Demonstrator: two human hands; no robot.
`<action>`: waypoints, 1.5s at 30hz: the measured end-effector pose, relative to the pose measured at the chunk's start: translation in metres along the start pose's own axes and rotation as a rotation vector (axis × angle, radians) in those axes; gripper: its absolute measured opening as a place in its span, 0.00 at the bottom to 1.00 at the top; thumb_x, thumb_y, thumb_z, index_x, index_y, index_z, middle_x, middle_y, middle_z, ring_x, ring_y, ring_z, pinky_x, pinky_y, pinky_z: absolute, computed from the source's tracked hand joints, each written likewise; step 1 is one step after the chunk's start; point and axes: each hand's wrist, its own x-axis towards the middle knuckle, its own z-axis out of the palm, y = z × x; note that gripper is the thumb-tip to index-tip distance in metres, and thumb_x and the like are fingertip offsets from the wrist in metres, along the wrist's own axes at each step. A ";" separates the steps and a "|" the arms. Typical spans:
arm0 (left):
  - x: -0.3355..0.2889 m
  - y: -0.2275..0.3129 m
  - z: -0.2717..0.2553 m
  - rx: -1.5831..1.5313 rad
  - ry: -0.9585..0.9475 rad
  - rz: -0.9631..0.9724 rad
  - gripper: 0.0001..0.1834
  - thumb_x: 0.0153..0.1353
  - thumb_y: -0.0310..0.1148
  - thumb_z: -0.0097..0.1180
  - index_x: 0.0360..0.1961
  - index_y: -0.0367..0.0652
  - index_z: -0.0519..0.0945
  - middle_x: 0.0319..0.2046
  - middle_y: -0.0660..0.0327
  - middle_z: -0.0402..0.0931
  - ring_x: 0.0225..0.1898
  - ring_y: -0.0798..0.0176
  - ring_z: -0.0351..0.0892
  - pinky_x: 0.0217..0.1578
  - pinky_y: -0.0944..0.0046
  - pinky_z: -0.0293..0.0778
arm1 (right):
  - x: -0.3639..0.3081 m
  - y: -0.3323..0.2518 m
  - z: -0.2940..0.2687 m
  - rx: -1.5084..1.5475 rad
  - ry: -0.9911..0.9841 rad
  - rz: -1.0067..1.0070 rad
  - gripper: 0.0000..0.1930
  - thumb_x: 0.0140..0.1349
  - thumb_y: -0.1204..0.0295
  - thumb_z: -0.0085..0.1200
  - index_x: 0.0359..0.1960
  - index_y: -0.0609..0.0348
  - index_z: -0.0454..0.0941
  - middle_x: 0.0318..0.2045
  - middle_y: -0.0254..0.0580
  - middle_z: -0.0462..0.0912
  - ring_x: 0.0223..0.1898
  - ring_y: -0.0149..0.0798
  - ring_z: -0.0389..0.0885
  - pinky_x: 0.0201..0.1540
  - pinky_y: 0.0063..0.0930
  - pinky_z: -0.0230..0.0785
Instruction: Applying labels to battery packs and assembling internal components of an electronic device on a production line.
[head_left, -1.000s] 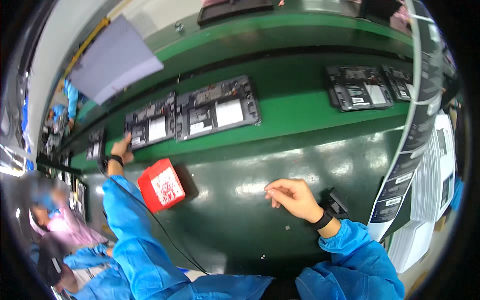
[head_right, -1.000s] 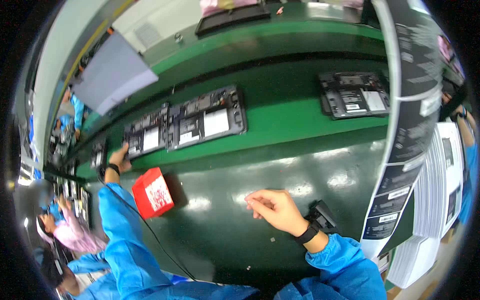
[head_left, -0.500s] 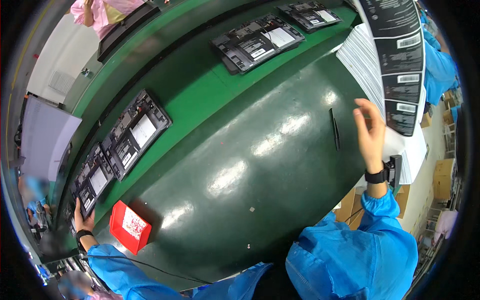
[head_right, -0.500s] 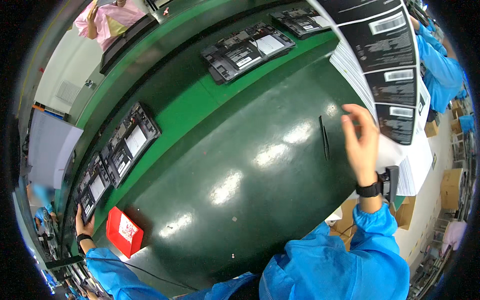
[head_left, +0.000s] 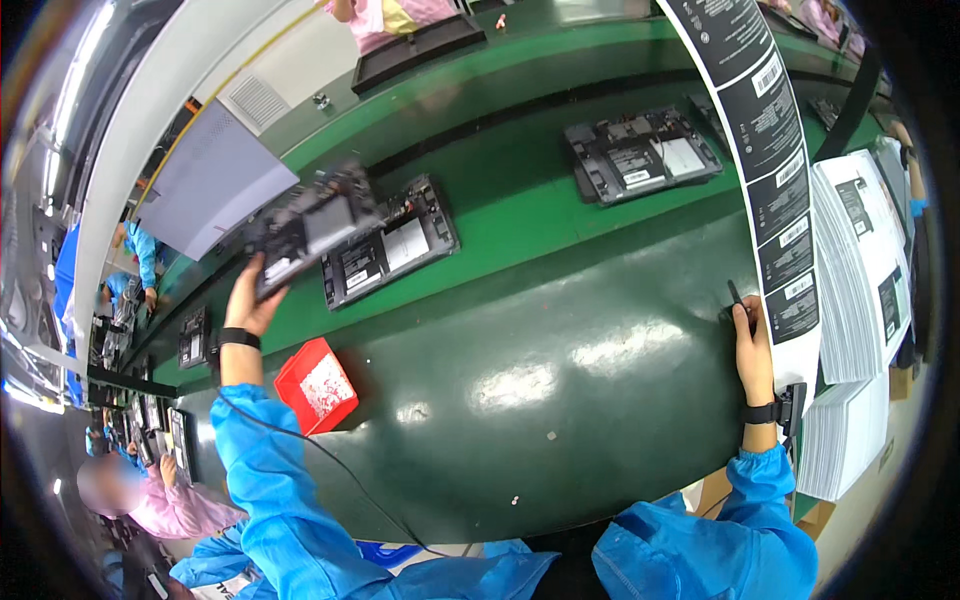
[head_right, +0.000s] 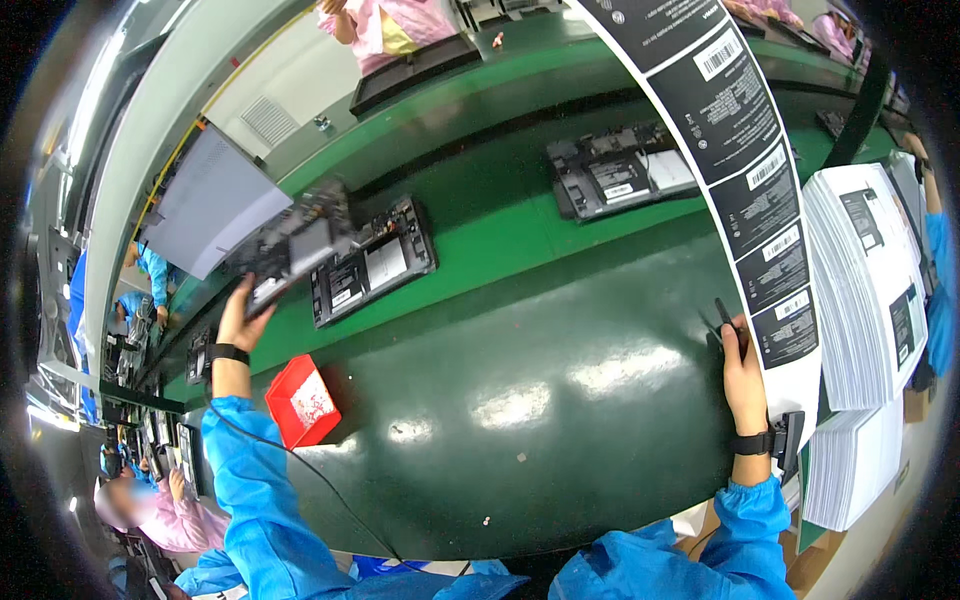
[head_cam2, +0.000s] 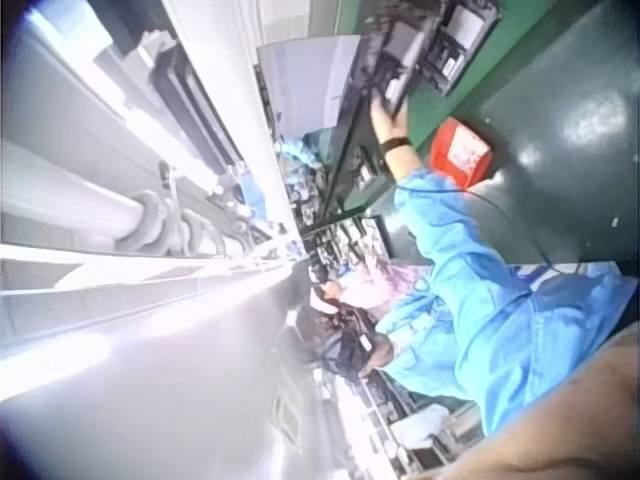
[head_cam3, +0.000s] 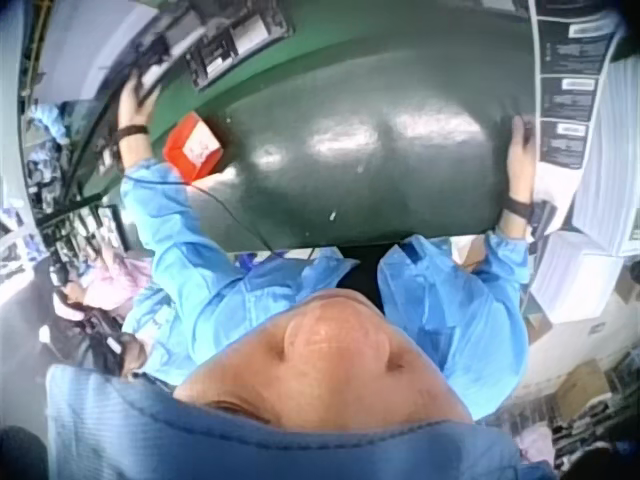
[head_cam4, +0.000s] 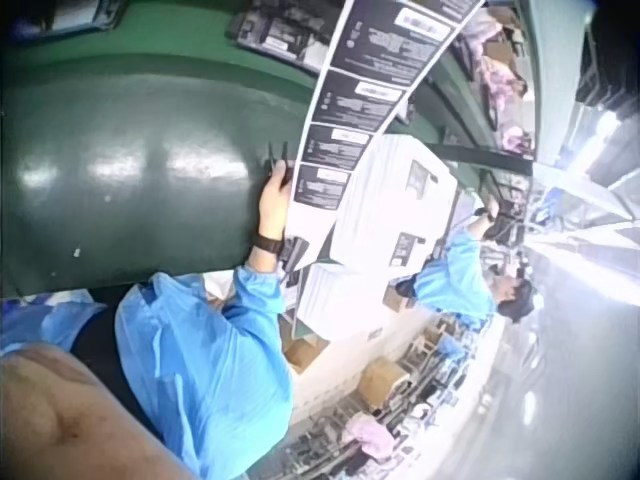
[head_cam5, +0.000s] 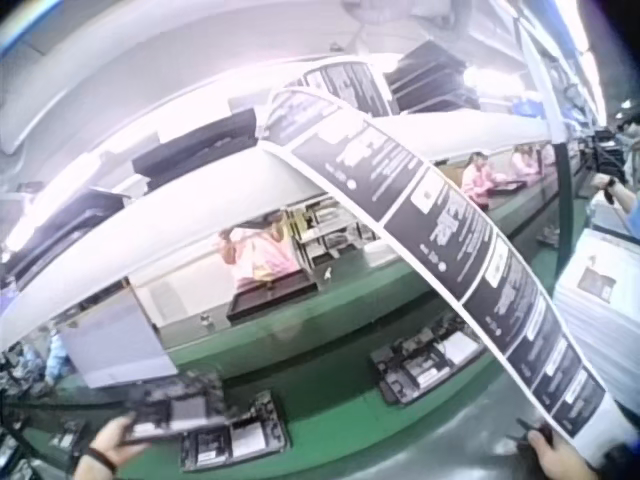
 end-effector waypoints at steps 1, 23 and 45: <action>0.003 -0.012 0.014 0.045 -0.021 -0.045 0.21 0.65 0.49 0.66 0.51 0.48 0.81 0.49 0.61 0.81 0.51 0.60 0.80 0.52 0.52 0.79 | 0.004 0.012 -0.006 0.023 0.010 0.017 0.11 0.74 0.68 0.55 0.47 0.65 0.77 0.40 0.39 0.80 0.42 0.34 0.77 0.49 0.29 0.70; -0.024 -0.004 0.088 0.222 -0.169 -0.374 0.24 0.66 0.48 0.62 0.57 0.48 0.78 0.54 0.56 0.80 0.54 0.49 0.79 0.53 0.38 0.76 | 0.049 -0.011 -0.031 0.367 0.016 0.129 0.12 0.74 0.68 0.53 0.33 0.60 0.81 0.27 0.33 0.80 0.31 0.27 0.75 0.41 0.21 0.66; -0.101 -0.110 0.442 -0.059 -0.681 -0.091 0.19 0.69 0.38 0.61 0.55 0.36 0.80 0.51 0.56 0.84 0.49 0.56 0.84 0.52 0.55 0.77 | 0.196 0.048 0.107 -0.289 0.489 -0.394 0.13 0.72 0.67 0.49 0.47 0.64 0.79 0.42 0.56 0.83 0.45 0.50 0.81 0.50 0.45 0.72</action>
